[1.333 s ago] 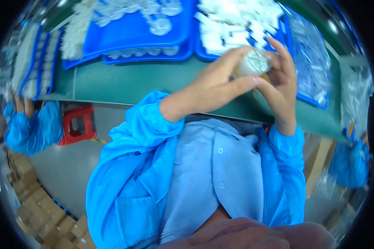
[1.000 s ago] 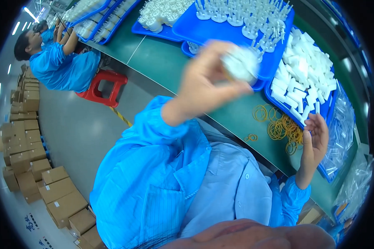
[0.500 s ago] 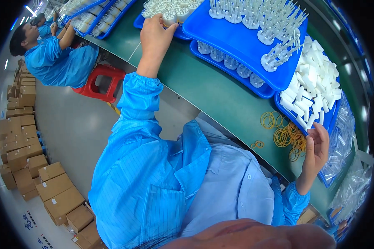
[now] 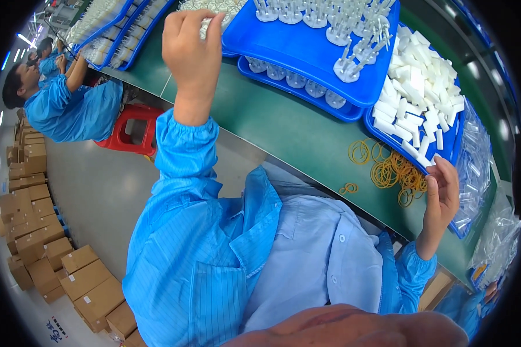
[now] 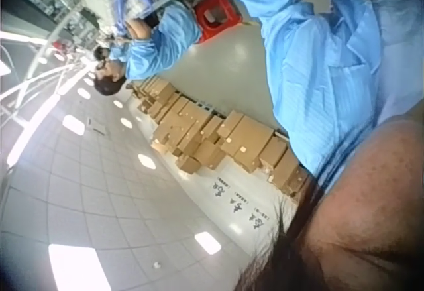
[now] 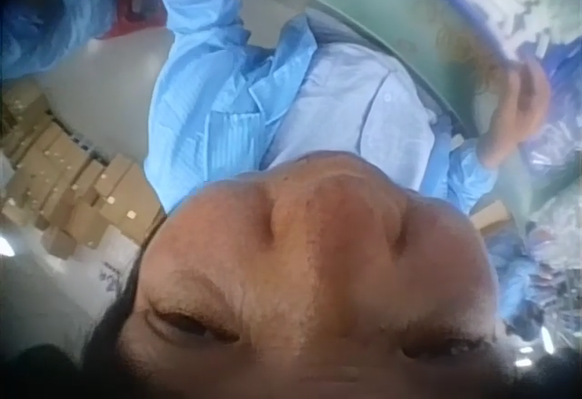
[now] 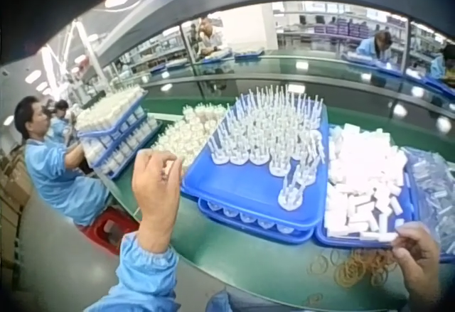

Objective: The person assembles small plastic components into clear cases and secures them with rubber bands by hand.

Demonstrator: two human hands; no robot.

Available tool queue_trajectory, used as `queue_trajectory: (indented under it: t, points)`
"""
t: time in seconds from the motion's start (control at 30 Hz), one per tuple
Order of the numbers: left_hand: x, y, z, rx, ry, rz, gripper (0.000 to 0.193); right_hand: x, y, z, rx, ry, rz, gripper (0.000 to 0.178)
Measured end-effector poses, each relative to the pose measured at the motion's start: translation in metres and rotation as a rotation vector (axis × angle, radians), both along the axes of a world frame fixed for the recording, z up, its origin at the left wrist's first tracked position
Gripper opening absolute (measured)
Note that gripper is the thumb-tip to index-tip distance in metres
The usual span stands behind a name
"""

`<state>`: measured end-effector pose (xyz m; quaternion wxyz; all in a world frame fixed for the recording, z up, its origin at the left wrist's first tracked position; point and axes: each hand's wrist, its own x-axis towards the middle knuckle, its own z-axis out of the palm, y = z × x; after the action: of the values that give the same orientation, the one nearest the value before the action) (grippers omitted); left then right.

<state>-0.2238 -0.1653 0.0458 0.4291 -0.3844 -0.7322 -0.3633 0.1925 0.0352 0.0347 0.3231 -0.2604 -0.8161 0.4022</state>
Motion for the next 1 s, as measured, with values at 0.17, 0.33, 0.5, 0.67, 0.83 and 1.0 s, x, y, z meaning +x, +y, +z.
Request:
queue_trajectory:
  t: [0.17, 0.33, 0.5, 0.67, 0.83, 1.0]
  points:
    - [-0.004, 0.041, 0.014, -0.207, -0.167, -0.118, 0.029, 0.012, -0.004, 0.004, 0.03, -0.007, -0.004, 0.025]
    - [-0.025, 0.051, 0.005, -0.368, -0.424, -0.198, 0.025, 0.031, -0.003, 0.006, 0.047, -0.001, -0.068, 0.021]
    - [-0.042, 0.036, -0.002, -0.116, -0.404, -0.157, 0.022, 0.043, 0.015, 0.01, 0.177, -0.031, -0.085, 0.016]
    - [0.076, 0.055, 0.049, 0.452, -0.68, -0.729, 0.017, 0.041, 0.05, 0.015, 0.295, -0.042, -0.056, 0.014]
    - [0.174, 0.098, 0.038, 0.274, -1.094, -1.289, 0.028, -0.001, 0.084, -0.01, 0.579, -0.112, 0.143, 0.012]
    - [0.22, 0.132, 0.016, 0.046, -1.457, -1.457, 0.033, -0.04, 0.088, -0.031, 0.644, -0.159, 0.273, 0.018]
